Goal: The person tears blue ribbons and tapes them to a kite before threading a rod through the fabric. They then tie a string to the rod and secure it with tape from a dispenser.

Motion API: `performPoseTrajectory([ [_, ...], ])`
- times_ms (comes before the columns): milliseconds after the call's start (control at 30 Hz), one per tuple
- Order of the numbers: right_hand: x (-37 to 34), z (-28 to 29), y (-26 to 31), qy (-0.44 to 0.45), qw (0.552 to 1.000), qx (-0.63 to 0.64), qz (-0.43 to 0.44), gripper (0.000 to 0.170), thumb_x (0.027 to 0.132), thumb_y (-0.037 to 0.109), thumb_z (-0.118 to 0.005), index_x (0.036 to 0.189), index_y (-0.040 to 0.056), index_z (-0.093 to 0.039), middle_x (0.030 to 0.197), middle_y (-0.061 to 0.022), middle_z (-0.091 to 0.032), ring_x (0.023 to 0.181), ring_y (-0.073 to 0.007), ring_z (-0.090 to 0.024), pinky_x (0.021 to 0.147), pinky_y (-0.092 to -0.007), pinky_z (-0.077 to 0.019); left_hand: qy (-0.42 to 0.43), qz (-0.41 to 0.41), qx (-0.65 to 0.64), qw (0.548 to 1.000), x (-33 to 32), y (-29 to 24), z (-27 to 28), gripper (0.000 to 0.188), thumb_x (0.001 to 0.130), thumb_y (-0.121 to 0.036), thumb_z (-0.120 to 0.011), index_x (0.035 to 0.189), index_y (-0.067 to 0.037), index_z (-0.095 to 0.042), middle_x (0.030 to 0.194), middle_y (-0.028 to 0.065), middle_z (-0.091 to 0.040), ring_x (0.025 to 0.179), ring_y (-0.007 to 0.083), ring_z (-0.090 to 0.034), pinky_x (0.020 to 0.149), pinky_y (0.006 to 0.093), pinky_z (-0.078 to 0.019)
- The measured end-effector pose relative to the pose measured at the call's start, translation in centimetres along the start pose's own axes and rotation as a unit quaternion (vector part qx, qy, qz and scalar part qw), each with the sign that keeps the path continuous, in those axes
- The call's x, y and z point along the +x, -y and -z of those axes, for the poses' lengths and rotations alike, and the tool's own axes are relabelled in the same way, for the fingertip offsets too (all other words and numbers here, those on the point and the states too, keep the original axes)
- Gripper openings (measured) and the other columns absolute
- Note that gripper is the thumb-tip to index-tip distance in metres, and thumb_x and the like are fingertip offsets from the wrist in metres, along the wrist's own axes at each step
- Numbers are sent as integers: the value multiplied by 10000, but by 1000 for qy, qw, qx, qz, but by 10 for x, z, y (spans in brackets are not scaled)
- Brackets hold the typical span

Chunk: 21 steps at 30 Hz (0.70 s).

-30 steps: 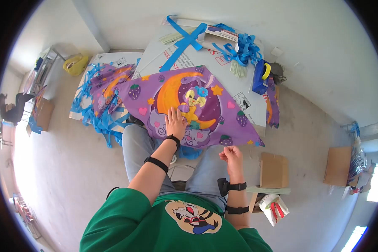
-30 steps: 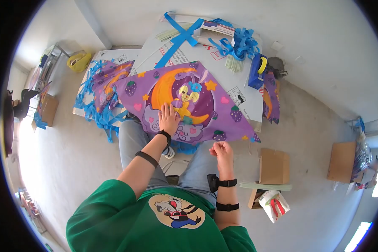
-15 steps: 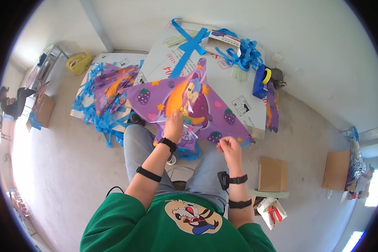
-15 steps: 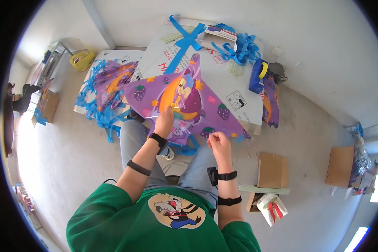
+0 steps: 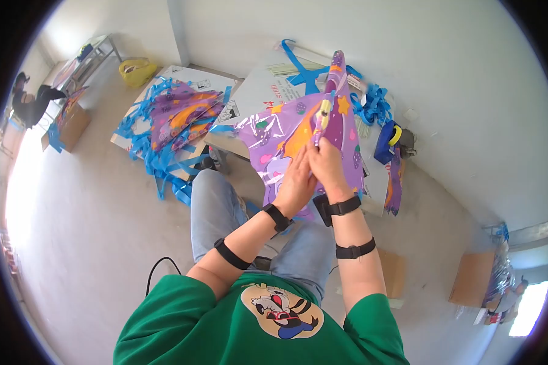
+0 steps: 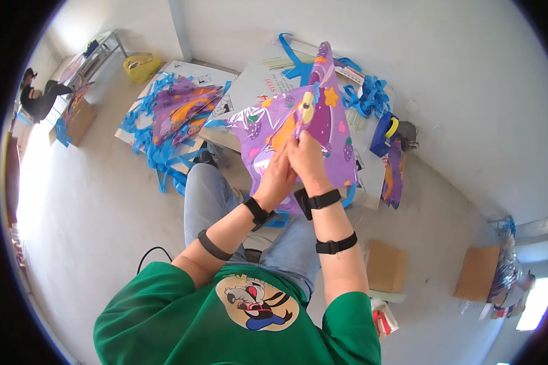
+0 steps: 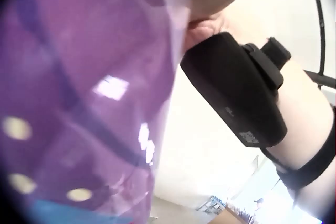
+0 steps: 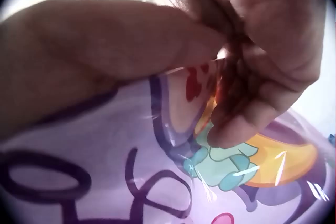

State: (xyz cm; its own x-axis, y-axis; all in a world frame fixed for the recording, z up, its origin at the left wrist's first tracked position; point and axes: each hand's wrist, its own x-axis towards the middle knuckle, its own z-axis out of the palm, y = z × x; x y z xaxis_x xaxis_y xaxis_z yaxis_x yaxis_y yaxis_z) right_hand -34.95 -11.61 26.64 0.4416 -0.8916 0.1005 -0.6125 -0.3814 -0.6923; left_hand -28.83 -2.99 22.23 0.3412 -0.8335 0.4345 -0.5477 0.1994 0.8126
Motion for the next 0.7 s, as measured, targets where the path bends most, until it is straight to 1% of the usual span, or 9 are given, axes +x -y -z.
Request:
performPoseTrajectory([
  [133,-1,19,-20,-42,999,6,21,299,889,253,-510,789,-25,-558,773,-261,-610,758,-439,-595,629,-484,-456,-39,38,-2,999,-4,8,20,367,876,-157,-575,1199,8,-520,1336,233,-440,1235,384,-424,1020,419,-360],
  [200,-4,23,-35,-51,998,24,34,290,890,247,-514,796,-23,-558,768,-251,-610,744,-436,-592,610,-476,-449,-68,137,-40,987,4,44,31,323,876,-155,-572,1162,-6,-555,1312,224,-471,1212,365,-457,1001,408,-382],
  [333,-24,27,-44,-40,997,66,-12,280,904,232,-532,802,-28,-544,680,-211,-573,614,-378,-557,552,-424,-411,-109,196,17,974,23,150,56,265,869,-132,-519,1086,-2,-596,1133,228,-586,1091,369,-539,942,398,-424],
  [433,-41,29,-38,-45,995,84,-20,289,922,211,-533,761,-28,-503,618,-176,-524,529,-283,-509,513,-381,-385,-102,172,88,976,42,208,70,275,871,-140,-493,1082,-7,-608,1050,234,-615,1020,388,-564,916,405,-437],
  [533,-58,29,-34,-28,995,88,-43,270,929,178,-529,742,-8,-469,585,-142,-484,503,-202,-477,483,-339,-365,93,236,104,962,58,249,70,326,890,-240,-447,1046,-38,-650,1049,225,-627,997,378,-584,902,390,-447],
  [567,-60,29,-30,-29,995,87,-44,270,929,178,-529,742,-8,-469,585,-142,-484,503,-202,-477,483,-339,-365,94,236,104,962,62,262,65,326,890,-240,-447,1046,-38,-650,1049,225,-627,997,378,-584,902,390,-447],
  [633,-62,30,-27,-37,991,126,-7,264,934,175,-520,747,-4,-467,580,-127,-480,494,-187,-463,479,-331,-361,226,286,149,919,72,279,55,381,906,-278,-411,1071,-21,-639,1093,211,-620,991,371,-591,888,394,-457],
  [667,-64,26,-36,-57,994,91,32,242,937,154,-512,757,-2,-472,574,-98,-476,495,-160,-476,474,-321,-360,278,187,207,919,67,334,38,398,921,-291,-392,1034,10,-627,1038,194,-642,955,363,-609,856,418,-469],
  [700,-65,27,-36,-57,994,89,29,242,937,154,-512,757,-2,-472,574,-98,-476,495,-160,-476,474,-321,-360,281,187,204,919,73,333,35,398,921,-291,-392,1034,10,-627,1038,194,-642,955,363,-609,856,418,-469],
])
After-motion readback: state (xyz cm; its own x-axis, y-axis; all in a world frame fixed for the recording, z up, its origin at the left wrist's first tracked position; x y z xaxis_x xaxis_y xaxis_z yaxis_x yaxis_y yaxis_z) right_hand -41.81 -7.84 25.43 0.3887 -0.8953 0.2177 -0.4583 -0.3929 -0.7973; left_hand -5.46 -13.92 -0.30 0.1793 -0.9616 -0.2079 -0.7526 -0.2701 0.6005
